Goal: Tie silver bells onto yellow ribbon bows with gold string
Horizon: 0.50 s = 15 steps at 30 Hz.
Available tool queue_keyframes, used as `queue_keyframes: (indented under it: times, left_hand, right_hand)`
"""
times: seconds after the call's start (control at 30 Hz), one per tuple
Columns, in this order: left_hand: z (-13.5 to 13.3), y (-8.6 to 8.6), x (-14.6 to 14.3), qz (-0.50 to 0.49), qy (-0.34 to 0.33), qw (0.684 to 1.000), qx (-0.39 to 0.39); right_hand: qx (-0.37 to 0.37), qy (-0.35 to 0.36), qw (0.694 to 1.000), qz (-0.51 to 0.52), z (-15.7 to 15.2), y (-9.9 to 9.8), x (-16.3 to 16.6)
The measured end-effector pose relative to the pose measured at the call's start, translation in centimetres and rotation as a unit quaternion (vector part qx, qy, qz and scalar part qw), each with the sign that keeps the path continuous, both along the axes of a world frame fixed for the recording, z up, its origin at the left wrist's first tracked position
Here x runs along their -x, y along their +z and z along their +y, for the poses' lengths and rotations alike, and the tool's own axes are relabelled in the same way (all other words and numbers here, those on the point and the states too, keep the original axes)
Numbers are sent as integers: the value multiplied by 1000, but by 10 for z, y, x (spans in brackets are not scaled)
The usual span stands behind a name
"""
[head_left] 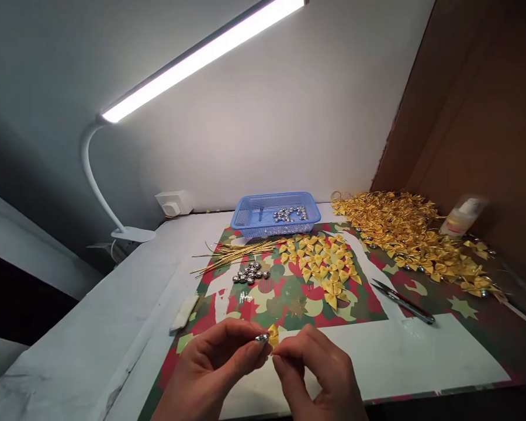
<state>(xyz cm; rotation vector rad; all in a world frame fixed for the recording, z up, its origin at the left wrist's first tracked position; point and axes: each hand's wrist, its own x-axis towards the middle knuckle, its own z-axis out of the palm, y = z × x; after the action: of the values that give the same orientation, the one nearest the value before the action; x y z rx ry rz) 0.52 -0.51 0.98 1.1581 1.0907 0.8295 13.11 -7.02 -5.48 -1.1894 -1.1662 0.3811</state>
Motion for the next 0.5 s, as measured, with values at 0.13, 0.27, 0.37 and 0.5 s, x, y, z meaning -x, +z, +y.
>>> queue_keyframes:
  times: [0.13, 0.27, 0.37, 0.5]
  left_hand:
    - [-2, -7, 13, 9, 10, 999, -39]
    - [-1, -19, 25, 15, -16, 997, -68]
    - [-2, -23, 28, -3, -29, 997, -71]
    - [-5, -19, 25, -31, -62, 997, -44]
  right_hand:
    - [15, 11, 1000, -13, 1, 0, 7]
    - [16, 19, 999, -23, 2, -3, 11]
    - [15, 25, 999, -13, 2, -8, 13]
    - [70, 50, 994, 61, 2, -16, 13]
